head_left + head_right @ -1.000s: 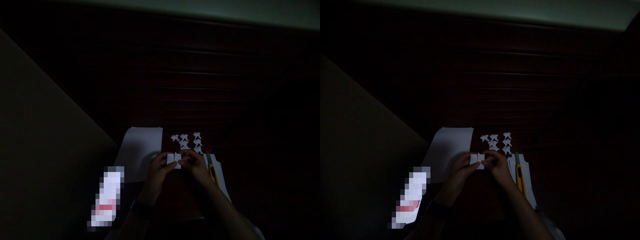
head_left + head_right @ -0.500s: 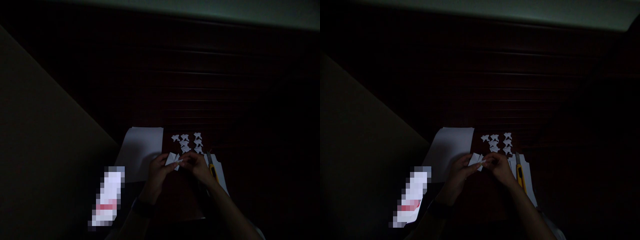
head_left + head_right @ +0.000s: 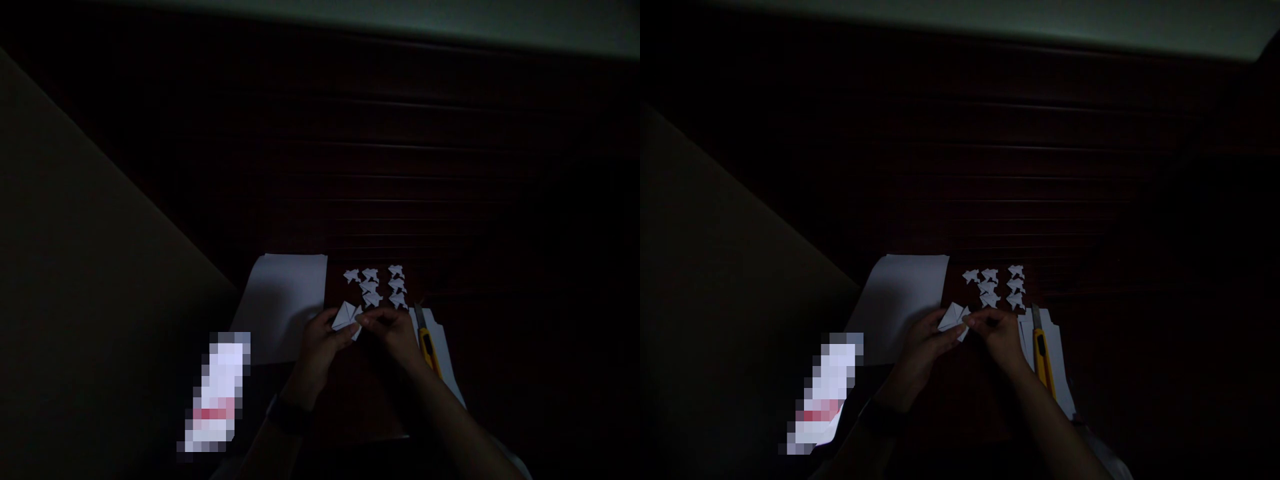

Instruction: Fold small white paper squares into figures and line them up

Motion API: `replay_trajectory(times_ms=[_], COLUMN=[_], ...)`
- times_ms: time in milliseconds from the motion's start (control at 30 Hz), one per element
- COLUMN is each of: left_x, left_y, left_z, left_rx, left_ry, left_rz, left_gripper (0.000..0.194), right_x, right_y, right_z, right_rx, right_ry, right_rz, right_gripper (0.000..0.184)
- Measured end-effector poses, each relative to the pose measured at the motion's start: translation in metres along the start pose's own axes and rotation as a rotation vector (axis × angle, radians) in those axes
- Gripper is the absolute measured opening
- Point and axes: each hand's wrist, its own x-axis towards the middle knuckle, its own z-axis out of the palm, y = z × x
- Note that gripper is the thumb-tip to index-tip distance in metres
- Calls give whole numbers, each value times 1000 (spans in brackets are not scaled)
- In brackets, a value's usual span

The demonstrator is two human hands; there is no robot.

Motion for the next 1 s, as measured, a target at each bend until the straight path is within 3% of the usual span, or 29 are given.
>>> replay_trajectory(times_ms=[200,433,733,833,1000], left_x=[2,-1,-2,-3,-5], left_y=[0,4,5,6,12], left_z=[0,-1,-3,-5,-4], left_rx=[-38,-63,-72,-80,-145], left_ry=[45,-38,-36,-49,-80], left_rz=[-8,-16,-4,-4,-36], left_gripper=[37,32,31,28,23], right_x=[0,-1,-2,-7,-18], right_y=[6,3,1,1,-1], right_z=[4,3,5,7,7], right_rx=[152,74,5,-46,-202], right_ry=[-9,-18,7,19,-5], right_rz=[50,3,-32,-122,-429], right_gripper=[17,17,13,8,20])
